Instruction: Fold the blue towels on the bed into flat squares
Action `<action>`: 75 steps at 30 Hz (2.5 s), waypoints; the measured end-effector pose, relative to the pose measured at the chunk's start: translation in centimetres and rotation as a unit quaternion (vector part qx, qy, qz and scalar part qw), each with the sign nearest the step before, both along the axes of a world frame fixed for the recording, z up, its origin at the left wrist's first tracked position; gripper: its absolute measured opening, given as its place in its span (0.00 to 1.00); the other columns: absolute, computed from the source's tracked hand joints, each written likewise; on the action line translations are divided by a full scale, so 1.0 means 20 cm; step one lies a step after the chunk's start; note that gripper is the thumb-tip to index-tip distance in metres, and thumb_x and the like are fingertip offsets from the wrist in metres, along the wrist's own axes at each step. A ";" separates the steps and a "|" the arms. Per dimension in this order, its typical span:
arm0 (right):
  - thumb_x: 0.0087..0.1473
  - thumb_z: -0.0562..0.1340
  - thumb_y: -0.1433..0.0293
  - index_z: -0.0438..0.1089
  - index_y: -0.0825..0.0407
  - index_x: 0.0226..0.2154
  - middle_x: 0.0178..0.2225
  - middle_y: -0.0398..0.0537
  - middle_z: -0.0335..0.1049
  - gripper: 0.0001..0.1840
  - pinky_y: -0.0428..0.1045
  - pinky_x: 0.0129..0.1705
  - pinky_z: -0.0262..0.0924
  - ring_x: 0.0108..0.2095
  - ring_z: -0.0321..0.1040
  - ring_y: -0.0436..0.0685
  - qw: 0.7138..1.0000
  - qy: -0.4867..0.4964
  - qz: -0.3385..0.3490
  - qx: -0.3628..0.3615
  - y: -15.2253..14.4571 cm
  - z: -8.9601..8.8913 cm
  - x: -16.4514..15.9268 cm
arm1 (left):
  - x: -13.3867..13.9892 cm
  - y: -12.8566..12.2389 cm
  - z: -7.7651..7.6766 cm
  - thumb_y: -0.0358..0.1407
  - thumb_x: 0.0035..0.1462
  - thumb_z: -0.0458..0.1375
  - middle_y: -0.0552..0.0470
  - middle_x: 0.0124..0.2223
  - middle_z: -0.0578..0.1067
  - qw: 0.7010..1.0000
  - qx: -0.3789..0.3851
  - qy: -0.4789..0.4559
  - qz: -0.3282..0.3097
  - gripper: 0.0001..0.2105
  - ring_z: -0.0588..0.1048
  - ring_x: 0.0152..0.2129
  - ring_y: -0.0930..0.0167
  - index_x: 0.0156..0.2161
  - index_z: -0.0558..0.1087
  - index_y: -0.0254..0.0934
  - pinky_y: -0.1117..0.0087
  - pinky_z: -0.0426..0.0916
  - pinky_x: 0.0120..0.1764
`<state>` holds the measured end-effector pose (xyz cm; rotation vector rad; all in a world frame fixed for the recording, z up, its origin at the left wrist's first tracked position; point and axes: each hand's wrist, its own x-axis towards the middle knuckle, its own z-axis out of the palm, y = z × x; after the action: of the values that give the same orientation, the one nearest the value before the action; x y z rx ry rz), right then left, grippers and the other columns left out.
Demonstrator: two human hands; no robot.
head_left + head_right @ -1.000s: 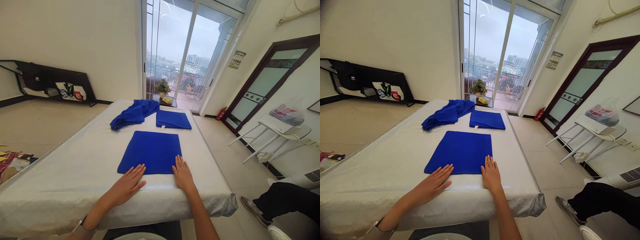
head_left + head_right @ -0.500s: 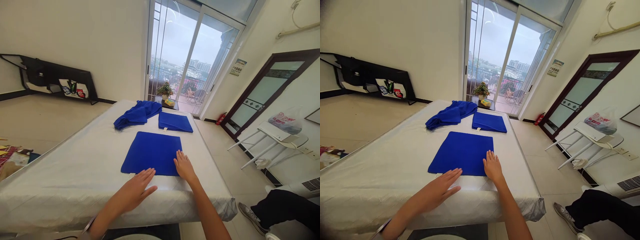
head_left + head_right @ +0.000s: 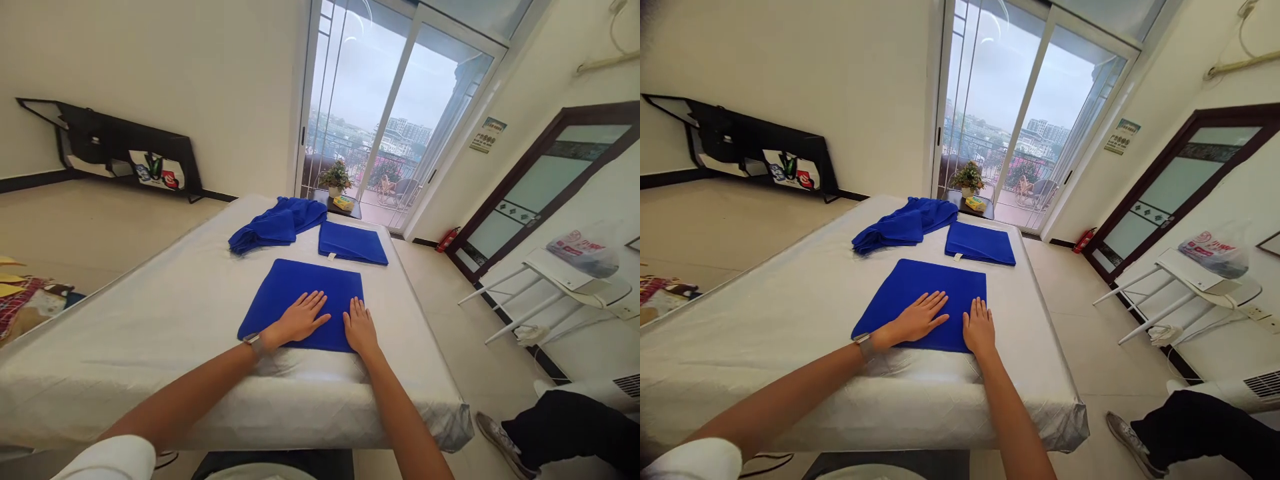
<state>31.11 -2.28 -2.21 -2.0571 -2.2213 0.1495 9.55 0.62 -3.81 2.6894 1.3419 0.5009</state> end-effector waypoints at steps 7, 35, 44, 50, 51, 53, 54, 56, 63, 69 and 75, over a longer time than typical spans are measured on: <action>0.69 0.38 0.59 0.41 0.61 0.70 0.72 0.51 0.36 0.34 0.56 0.70 0.31 0.71 0.33 0.58 1.000 0.019 -0.004 -0.014 -0.01 0.01 0.00 | -0.54 -0.11 -0.07 0.57 0.66 0.35 0.42 0.72 0.51 0.990 -0.007 0.053 0.127 0.36 0.47 0.69 0.58 0.71 0.48 0.36 0.51 0.47 0.66; 0.69 0.37 0.59 0.41 0.61 0.70 0.72 0.51 0.36 0.35 0.55 0.70 0.29 0.71 0.32 0.57 1.000 0.022 -0.018 -0.012 0.27 -0.02 0.02 | -0.31 -0.03 0.08 0.63 0.62 0.33 0.34 0.69 0.58 0.983 -0.010 0.071 0.171 0.45 0.53 0.67 0.56 0.67 0.58 0.24 0.56 0.47 0.67; 0.69 0.38 0.63 0.43 0.56 0.70 0.72 0.48 0.36 0.32 0.52 0.70 0.30 0.71 0.31 0.54 1.000 -0.009 -0.007 0.001 0.26 -0.03 0.04 | 0.47 0.17 0.06 0.53 0.68 0.30 0.38 0.70 0.56 1.000 0.003 -0.006 -0.027 0.36 0.52 0.68 0.63 0.69 0.54 0.28 0.60 0.44 0.67; 0.69 0.38 0.61 0.44 0.61 0.70 0.72 0.52 0.39 0.33 0.55 0.70 0.31 0.71 0.34 0.57 1.000 0.011 -0.014 0.010 0.27 -0.04 0.03 | 0.13 0.23 -0.02 0.57 0.66 0.33 0.41 0.70 0.54 0.998 -0.022 0.000 0.052 0.37 0.51 0.68 0.61 0.69 0.53 0.33 0.57 0.42 0.67; 0.69 0.38 0.61 0.44 0.61 0.70 0.72 0.51 0.39 0.33 0.55 0.70 0.31 0.71 0.34 0.57 1.000 0.016 -0.016 0.007 0.27 -0.03 0.03 | 0.03 0.24 -0.02 0.58 0.66 0.33 0.42 0.71 0.54 0.997 -0.034 0.008 0.073 0.38 0.50 0.69 0.61 0.70 0.52 0.33 0.56 0.42 0.67; 0.69 0.37 0.61 0.43 0.60 0.70 0.72 0.51 0.38 0.34 0.55 0.70 0.31 0.71 0.33 0.57 1.000 0.022 -0.018 0.001 0.27 -0.03 0.03 | -0.17 0.25 -0.01 0.58 0.65 0.33 0.41 0.71 0.52 0.991 -0.050 0.028 0.123 0.39 0.48 0.69 0.59 0.70 0.51 0.32 0.55 0.42 0.67; 0.69 0.37 0.61 0.42 0.60 0.70 0.72 0.50 0.37 0.34 0.55 0.70 0.31 0.71 0.33 0.56 1.000 0.022 -0.018 -0.002 0.27 -0.03 0.03 | -0.26 0.25 -0.01 0.58 0.65 0.32 0.41 0.71 0.51 0.987 -0.052 0.038 0.148 0.39 0.47 0.69 0.58 0.70 0.51 0.31 0.53 0.43 0.67; 0.69 0.37 0.60 0.41 0.60 0.71 0.72 0.50 0.37 0.34 0.55 0.70 0.31 0.71 0.32 0.55 1.000 0.017 -0.019 -0.007 0.28 -0.03 0.03 | -0.40 0.24 -0.01 0.58 0.65 0.31 0.39 0.72 0.49 0.979 -0.045 0.054 0.189 0.39 0.46 0.69 0.56 0.70 0.50 0.29 0.52 0.43 0.67; 0.68 0.38 0.62 0.42 0.61 0.70 0.72 0.54 0.38 0.34 0.59 0.70 0.29 0.71 0.33 0.60 0.998 -0.056 -0.014 0.014 0.26 0.00 0.01 | -0.50 0.20 -0.02 0.60 0.64 0.31 0.34 0.72 0.49 0.972 -0.053 0.057 0.220 0.42 0.46 0.69 0.52 0.70 0.48 0.27 0.53 0.46 0.66; 0.66 0.41 0.66 0.44 0.63 0.70 0.72 0.54 0.37 0.33 0.57 0.69 0.32 0.71 0.34 0.59 0.998 -0.057 -0.001 -0.010 0.42 0.10 0.01 | -0.50 0.22 -0.05 0.58 0.65 0.32 0.34 0.71 0.50 0.977 -0.038 0.052 0.202 0.41 0.46 0.69 0.52 0.70 0.49 0.26 0.52 0.46 0.66; 0.68 0.38 0.61 0.41 0.62 0.70 0.72 0.51 0.37 0.34 0.52 0.69 0.32 0.71 0.33 0.55 1.000 0.001 -0.017 -0.019 0.60 0.04 0.04 | -0.52 0.22 -0.07 0.58 0.65 0.33 0.37 0.71 0.52 0.979 -0.035 0.033 0.199 0.40 0.46 0.69 0.54 0.70 0.51 0.28 0.50 0.47 0.65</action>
<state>31.82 9.76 -1.39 -2.1121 -2.1962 0.1925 -0.80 5.12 -5.15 2.4025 1.8898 0.3863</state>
